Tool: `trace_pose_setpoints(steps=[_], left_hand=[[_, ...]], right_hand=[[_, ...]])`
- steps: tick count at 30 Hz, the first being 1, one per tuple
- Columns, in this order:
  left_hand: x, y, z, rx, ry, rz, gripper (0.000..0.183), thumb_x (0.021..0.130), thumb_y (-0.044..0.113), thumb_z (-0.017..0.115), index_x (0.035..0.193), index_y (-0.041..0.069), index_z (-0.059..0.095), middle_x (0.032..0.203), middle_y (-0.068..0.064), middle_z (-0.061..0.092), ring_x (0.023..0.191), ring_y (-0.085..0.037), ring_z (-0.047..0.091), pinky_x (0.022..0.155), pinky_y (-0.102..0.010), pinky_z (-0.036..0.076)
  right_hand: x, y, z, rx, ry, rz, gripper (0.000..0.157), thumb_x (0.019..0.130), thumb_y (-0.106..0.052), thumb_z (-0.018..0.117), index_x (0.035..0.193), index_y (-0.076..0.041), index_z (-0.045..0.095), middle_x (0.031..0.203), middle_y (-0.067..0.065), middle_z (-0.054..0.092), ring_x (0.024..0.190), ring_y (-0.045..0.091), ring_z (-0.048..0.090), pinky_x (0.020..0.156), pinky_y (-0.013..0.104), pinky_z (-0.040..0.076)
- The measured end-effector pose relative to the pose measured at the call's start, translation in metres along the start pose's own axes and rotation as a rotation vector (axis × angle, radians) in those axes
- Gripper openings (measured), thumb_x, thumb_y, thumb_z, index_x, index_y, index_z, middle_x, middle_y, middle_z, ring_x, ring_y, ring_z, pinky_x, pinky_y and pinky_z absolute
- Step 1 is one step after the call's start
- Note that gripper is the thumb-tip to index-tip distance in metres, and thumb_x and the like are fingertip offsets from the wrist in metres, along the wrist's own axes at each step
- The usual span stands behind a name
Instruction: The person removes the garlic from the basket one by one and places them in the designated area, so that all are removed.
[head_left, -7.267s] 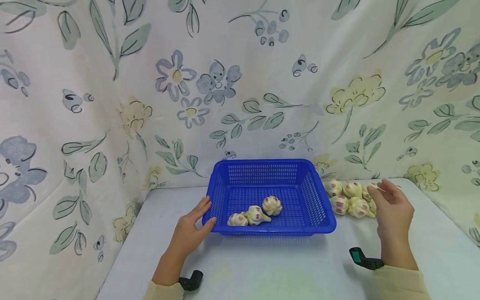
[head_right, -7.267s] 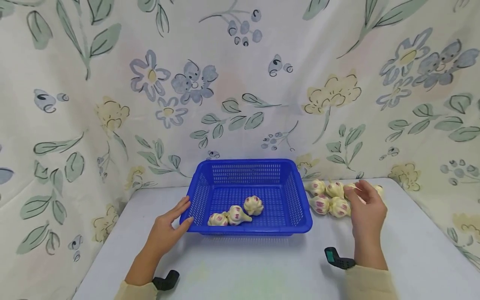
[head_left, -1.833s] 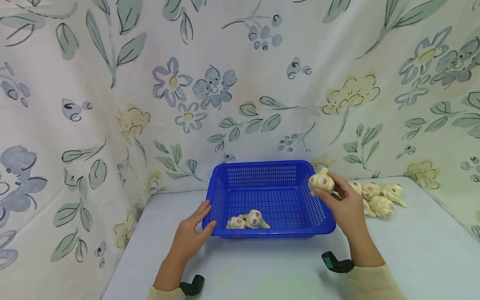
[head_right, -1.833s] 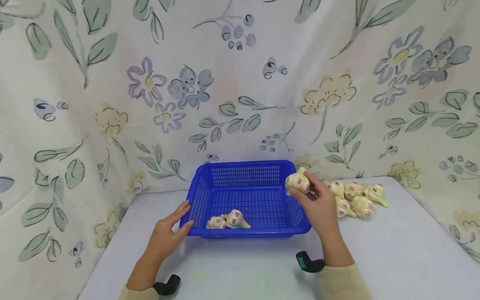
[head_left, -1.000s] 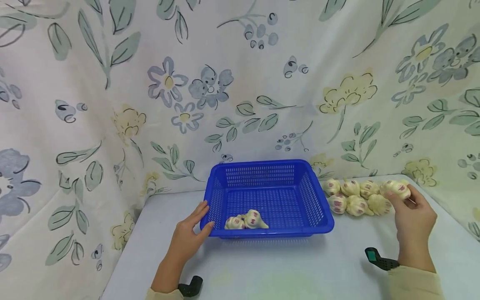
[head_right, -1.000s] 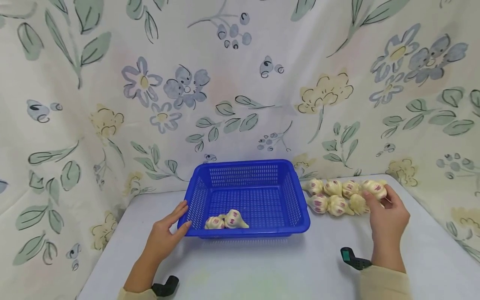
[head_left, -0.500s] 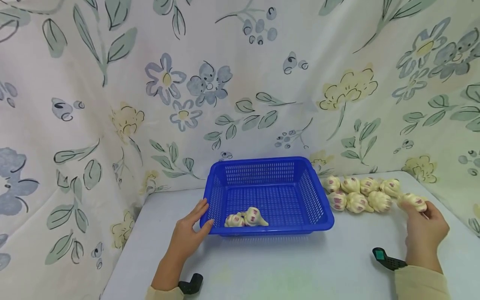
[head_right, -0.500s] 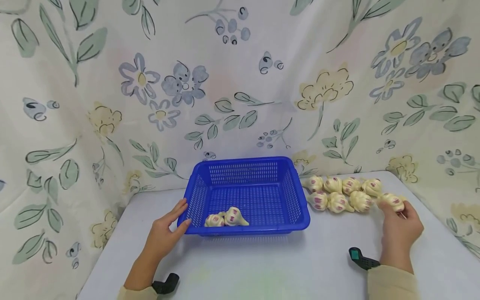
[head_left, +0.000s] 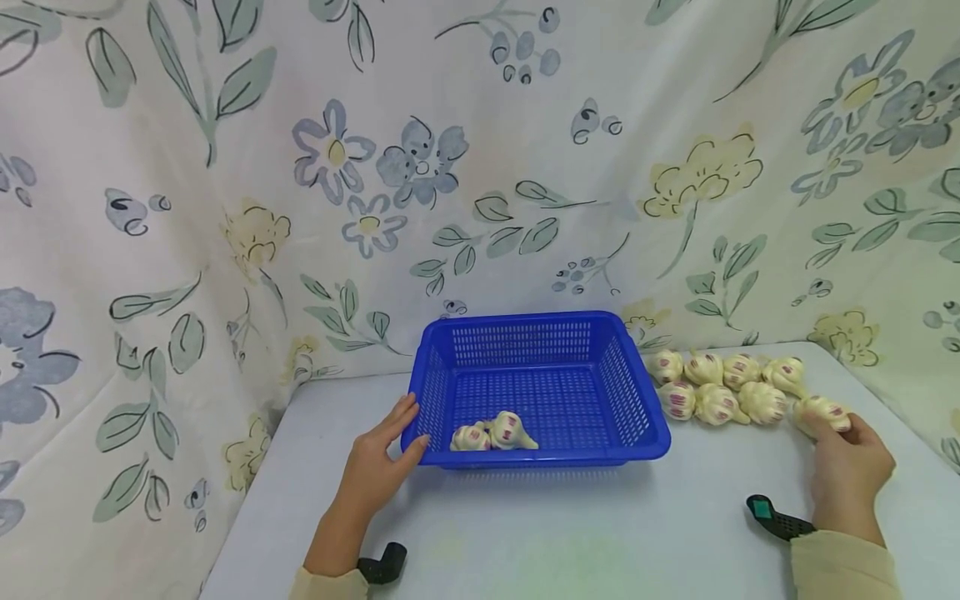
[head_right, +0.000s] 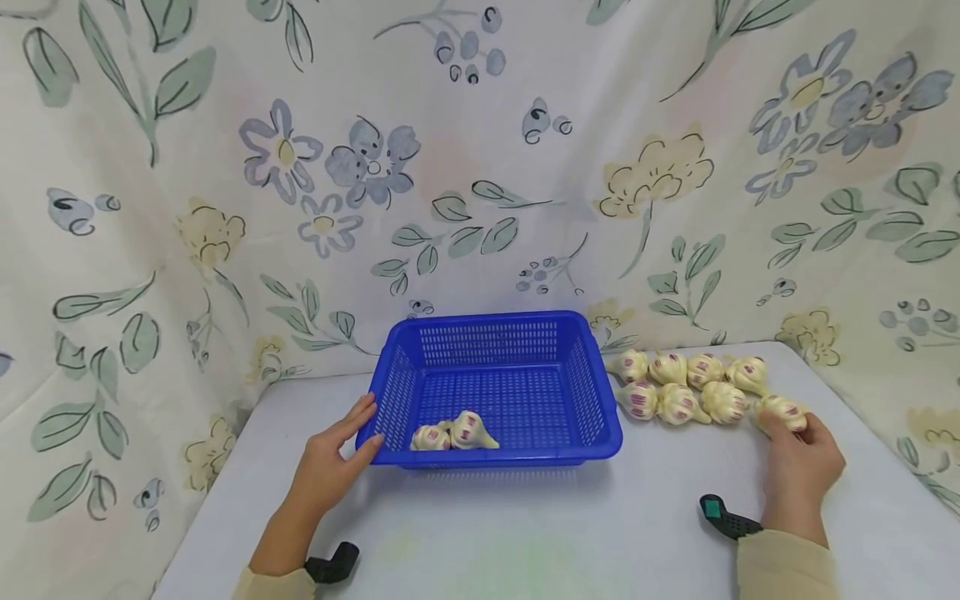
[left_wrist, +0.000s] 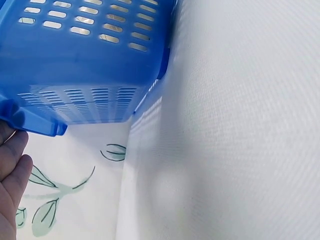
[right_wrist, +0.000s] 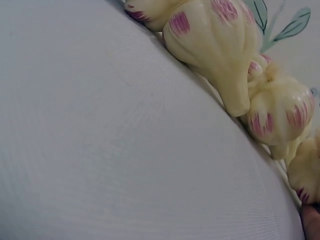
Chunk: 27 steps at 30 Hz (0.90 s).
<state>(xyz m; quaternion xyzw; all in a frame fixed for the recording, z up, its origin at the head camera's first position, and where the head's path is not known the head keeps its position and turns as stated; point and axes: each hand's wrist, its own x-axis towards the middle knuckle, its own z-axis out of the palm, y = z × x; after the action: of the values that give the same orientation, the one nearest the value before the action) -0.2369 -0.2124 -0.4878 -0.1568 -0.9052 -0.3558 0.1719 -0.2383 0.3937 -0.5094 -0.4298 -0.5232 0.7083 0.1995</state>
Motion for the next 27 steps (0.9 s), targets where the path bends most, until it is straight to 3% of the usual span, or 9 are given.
trace_pose_setpoints(steps=[9, 13, 17, 27], left_hand=[[0.0004, 0.0018, -0.0009, 0.002, 0.003, -0.006, 0.055, 0.091, 0.029, 0.071, 0.14, 0.01, 0.056, 0.151, 0.0, 0.047, 0.138, -0.022, 0.046, 0.105, -0.042, 0.043], [0.0001, 0.0027, -0.0012, 0.004, 0.006, -0.005, 0.055, 0.091, 0.029, 0.071, 0.14, 0.011, 0.055, 0.15, 0.0, 0.047, 0.138, -0.022, 0.046, 0.105, -0.042, 0.042], [-0.0002, 0.0032, -0.0018, -0.002, -0.001, -0.012, 0.056, 0.091, 0.028, 0.072, 0.141, 0.011, 0.055, 0.151, 0.001, 0.047, 0.138, -0.021, 0.045, 0.105, -0.042, 0.042], [-0.0002, 0.0031, -0.002, 0.002, -0.001, -0.005, 0.055, 0.091, 0.029, 0.071, 0.141, 0.011, 0.055, 0.151, 0.0, 0.047, 0.138, -0.022, 0.046, 0.105, -0.043, 0.043]], right_hand=[[-0.0029, 0.0011, 0.0004, -0.109, -0.033, -0.006, 0.097, 0.069, -0.037, 0.089, 0.151, -0.029, 0.038, 0.109, -0.027, 0.044, 0.113, -0.006, 0.041, 0.065, 0.0, 0.041], [-0.0019, 0.0023, 0.0007, -0.143, -0.03, 0.003, 0.099, 0.069, -0.041, 0.088, 0.152, -0.032, 0.035, 0.132, -0.026, 0.044, 0.121, -0.006, 0.04, 0.089, 0.003, 0.042], [-0.0017, 0.0033, 0.0014, -0.14, -0.036, 0.0, 0.099, 0.071, -0.041, 0.087, 0.153, -0.032, 0.033, 0.15, -0.021, 0.035, 0.128, -0.006, 0.037, 0.11, 0.009, 0.031], [-0.0041, 0.0022, 0.0031, -0.096, -0.05, -0.005, 0.095, 0.077, -0.034, 0.084, 0.154, -0.031, 0.029, 0.158, -0.016, 0.027, 0.139, -0.002, 0.03, 0.114, 0.014, 0.028]])
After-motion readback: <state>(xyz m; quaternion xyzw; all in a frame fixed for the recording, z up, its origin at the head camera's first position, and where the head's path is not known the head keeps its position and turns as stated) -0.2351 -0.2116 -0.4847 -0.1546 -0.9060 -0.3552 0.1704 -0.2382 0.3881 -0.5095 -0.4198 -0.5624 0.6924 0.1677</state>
